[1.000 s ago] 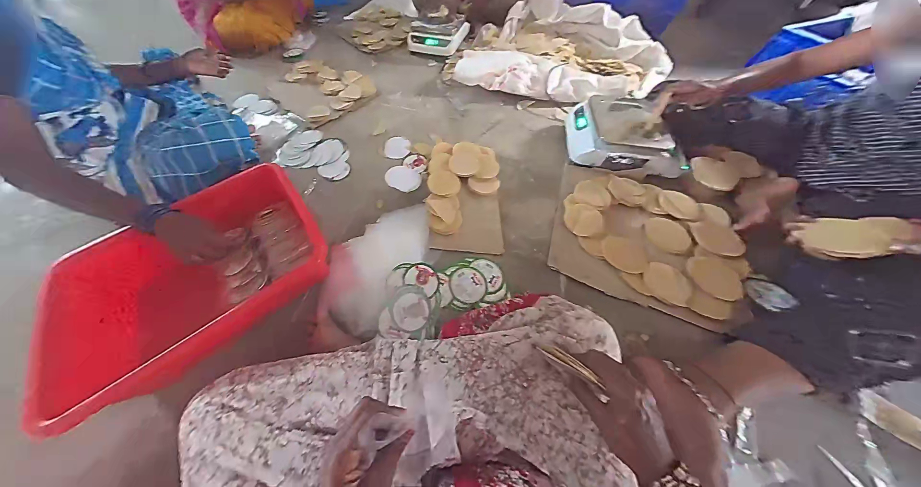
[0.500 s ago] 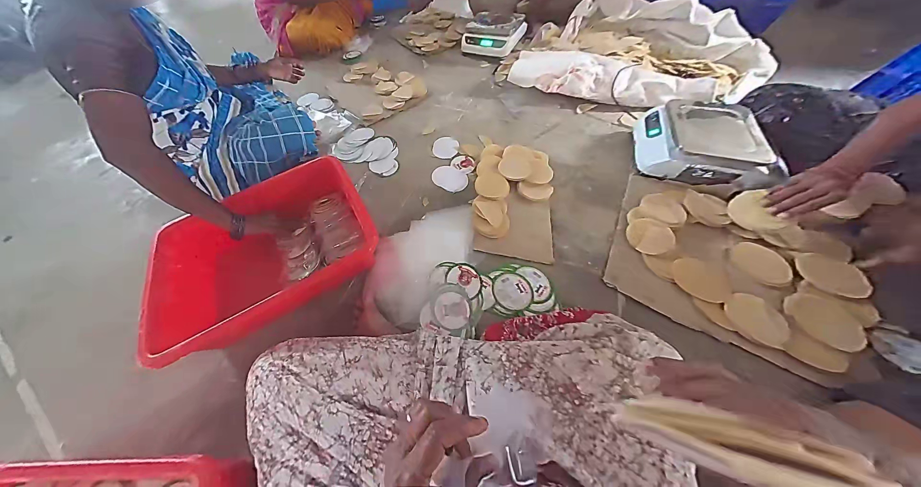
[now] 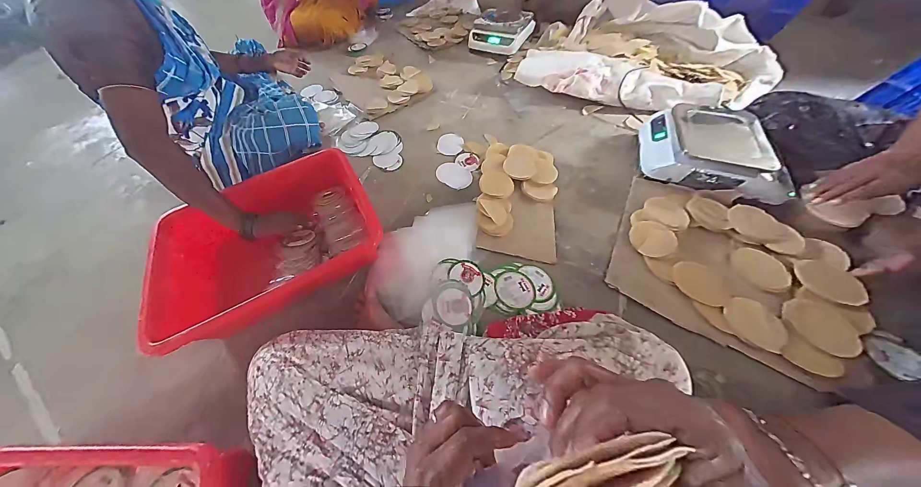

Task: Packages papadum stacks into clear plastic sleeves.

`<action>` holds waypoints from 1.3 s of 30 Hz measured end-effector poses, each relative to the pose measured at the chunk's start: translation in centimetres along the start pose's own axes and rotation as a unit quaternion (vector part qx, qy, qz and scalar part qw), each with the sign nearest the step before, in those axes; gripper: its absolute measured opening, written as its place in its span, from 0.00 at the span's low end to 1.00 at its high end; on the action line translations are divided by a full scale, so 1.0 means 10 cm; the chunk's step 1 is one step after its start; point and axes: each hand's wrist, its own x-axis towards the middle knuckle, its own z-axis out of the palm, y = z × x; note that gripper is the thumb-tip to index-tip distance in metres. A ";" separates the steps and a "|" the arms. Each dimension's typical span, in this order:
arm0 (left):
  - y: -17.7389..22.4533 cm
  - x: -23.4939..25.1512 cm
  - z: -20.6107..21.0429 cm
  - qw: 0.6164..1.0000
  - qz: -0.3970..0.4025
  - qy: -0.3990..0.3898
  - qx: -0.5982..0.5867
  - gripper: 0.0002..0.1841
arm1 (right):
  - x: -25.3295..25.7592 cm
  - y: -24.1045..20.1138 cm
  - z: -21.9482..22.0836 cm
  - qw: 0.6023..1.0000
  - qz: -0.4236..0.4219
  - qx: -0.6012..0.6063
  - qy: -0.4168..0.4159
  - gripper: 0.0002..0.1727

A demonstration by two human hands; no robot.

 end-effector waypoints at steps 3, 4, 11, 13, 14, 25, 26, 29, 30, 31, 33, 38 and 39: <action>0.00 0.01 0.03 1.000 -0.007 0.005 -0.008 0.10 | -0.04 0.01 0.03 0.999 0.010 0.029 0.019 0.08; 0.00 0.01 0.05 1.000 -0.006 0.008 -0.013 0.10 | -0.05 0.01 0.04 0.999 0.008 0.034 0.023 0.07; 0.02 0.02 0.11 0.999 -0.008 0.015 -0.047 0.10 | -0.05 0.02 0.08 1.000 -0.024 0.014 -0.002 0.08; 0.03 0.02 0.12 0.998 -0.015 0.019 -0.049 0.09 | -0.07 0.02 0.07 1.000 -0.008 -0.019 0.006 0.09; 0.02 0.01 0.12 0.998 -0.017 0.023 -0.048 0.08 | -0.09 0.02 0.05 0.999 0.001 -0.040 0.011 0.09; 0.05 -0.08 0.18 0.960 -0.142 0.012 -0.241 0.11 | -0.21 0.26 0.18 0.990 0.071 -0.062 0.105 0.33; 0.07 -0.07 0.19 0.941 -0.171 0.017 -0.291 0.12 | -0.22 0.31 0.18 0.989 0.061 -0.077 0.110 0.33; 0.09 -0.08 0.17 0.892 -0.255 0.044 -0.371 0.10 | -0.29 0.45 0.19 0.984 0.057 -0.129 0.111 0.25; 0.07 -0.08 0.16 0.885 -0.271 0.042 -0.378 0.10 | -0.33 0.48 0.18 0.981 0.062 -0.152 0.100 0.25; 0.05 -0.08 0.16 0.879 -0.284 0.041 -0.381 0.10 | -0.36 0.51 0.17 0.981 0.066 -0.166 0.081 0.25; 0.01 -0.09 0.13 0.870 -0.312 0.038 -0.381 0.10 | -0.41 0.53 0.14 0.980 0.083 -0.181 0.027 0.29; -0.06 -0.08 0.08 0.868 -0.355 0.019 -0.347 0.09 | -0.53 0.47 0.05 0.969 0.151 -0.162 -0.111 0.39; -0.08 -0.09 0.07 0.872 -0.350 0.011 -0.343 0.09 | -0.55 0.46 0.04 0.967 0.163 -0.152 -0.123 0.40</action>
